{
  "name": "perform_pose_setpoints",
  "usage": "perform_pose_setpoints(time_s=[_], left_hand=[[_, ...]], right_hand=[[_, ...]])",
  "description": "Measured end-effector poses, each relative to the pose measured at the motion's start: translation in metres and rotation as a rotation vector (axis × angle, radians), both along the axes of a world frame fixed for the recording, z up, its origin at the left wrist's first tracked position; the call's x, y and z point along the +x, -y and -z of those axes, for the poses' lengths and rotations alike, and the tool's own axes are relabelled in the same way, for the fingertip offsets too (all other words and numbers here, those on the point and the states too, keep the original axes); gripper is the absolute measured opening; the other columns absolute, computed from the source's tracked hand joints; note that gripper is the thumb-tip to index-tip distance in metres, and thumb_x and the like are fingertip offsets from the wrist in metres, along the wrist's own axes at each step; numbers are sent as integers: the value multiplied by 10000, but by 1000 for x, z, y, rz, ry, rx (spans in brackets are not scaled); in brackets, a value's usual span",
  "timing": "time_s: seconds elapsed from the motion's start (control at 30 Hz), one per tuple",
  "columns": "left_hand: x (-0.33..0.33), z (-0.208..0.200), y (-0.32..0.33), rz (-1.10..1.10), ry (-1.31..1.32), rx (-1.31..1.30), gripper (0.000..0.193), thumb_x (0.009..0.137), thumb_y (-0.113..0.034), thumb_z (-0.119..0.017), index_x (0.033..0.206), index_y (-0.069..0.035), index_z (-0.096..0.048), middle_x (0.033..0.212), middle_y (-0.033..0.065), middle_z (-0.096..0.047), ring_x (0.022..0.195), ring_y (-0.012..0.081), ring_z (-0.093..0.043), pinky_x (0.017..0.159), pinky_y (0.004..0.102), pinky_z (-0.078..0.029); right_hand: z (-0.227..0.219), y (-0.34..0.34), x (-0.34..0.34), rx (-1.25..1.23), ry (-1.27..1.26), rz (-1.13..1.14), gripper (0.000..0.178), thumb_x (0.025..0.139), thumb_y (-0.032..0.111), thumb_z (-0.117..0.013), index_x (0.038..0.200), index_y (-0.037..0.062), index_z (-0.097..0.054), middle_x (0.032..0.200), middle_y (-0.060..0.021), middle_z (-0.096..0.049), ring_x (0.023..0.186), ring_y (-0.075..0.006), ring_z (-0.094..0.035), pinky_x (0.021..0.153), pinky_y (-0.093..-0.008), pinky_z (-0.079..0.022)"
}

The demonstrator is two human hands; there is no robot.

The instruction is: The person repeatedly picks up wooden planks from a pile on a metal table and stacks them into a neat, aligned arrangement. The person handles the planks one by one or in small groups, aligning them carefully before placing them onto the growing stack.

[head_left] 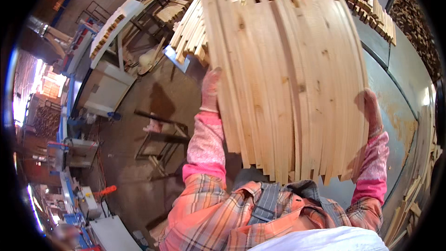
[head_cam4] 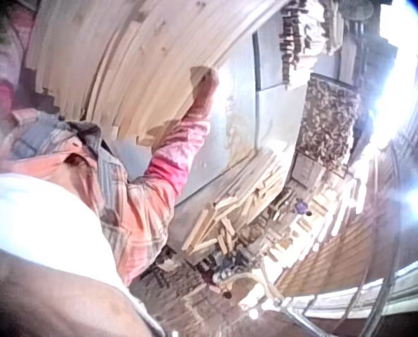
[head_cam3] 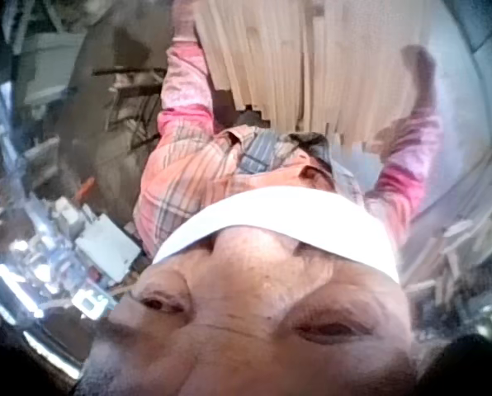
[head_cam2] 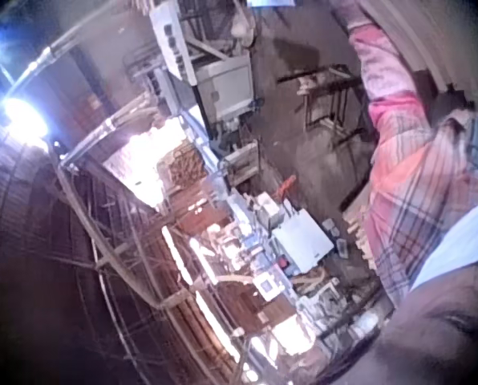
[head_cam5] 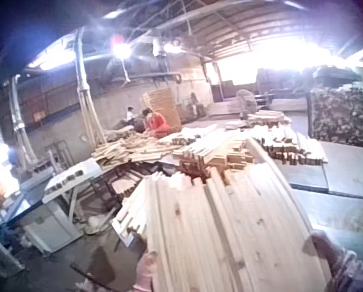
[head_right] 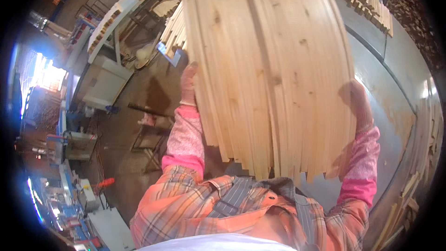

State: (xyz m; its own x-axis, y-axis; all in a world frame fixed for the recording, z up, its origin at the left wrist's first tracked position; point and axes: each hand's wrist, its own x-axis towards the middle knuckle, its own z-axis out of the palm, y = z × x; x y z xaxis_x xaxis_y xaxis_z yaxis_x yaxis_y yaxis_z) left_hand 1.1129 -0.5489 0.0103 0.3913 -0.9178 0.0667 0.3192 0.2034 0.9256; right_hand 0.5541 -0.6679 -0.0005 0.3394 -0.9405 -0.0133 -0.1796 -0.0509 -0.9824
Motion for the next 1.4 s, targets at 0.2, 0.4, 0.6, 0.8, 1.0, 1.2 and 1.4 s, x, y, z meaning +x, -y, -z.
perform_pose_setpoints(time_s=[0.2,0.4,0.6,0.8,1.0,1.2,1.4], left_hand=[[162,-32,82,-110,-167,6,474,1000,-394,-606,1271,-5,-628,1134,105,-716,970,229,-713,883,368,-595],[293,-41,180,-197,-65,-101,540,994,-448,-589,1291,2,-620,1182,135,-708,1036,258,-706,917,406,-595],[394,14,276,-206,53,304,517,1007,-418,-597,1288,12,-653,1153,115,-714,1064,209,-666,962,360,-539],[459,90,286,-303,228,425,556,965,-423,-683,1238,61,-700,1156,112,-718,1037,181,-634,958,317,-495],[426,46,292,-258,1446,357,409,1064,-316,-454,1051,4,-707,1134,262,-701,1036,399,-657,901,448,-516],[418,-31,218,-369,1745,699,396,1039,-286,-533,1252,32,-635,1239,216,-674,1122,335,-630,977,417,-482],[198,-102,196,-392,1625,-355,228,1011,-164,-664,1105,43,-664,975,171,-666,877,291,-603,792,404,-511]], right_hand=[[-36,164,219,-103,-193,-104,172,979,180,-602,972,44,-708,906,-35,-685,822,-150,-632,751,-314,-504],[-83,318,389,22,171,-343,359,1063,373,-527,1101,52,-684,1045,-26,-687,950,-124,-627,895,-316,-499],[-62,388,530,142,-160,-131,547,1058,485,-501,1266,16,-690,1227,-111,-709,1111,-213,-650,1001,-391,-492],[-47,401,572,-26,-796,-42,741,961,642,-526,1217,-25,-721,1238,-234,-709,1192,-377,-659,1036,-435,-474],[-56,408,559,-179,-959,89,586,925,542,-583,1133,16,-739,1128,-197,-729,1097,-377,-691,950,-462,-527],[-131,251,568,-565,-712,-124,419,816,421,-725,923,17,-758,902,-172,-736,890,-360,-718,792,-487,-570],[-131,129,380,-391,-434,-99,399,840,351,-715,1028,0,-680,931,-192,-723,896,-377,-709,853,-495,-564]])
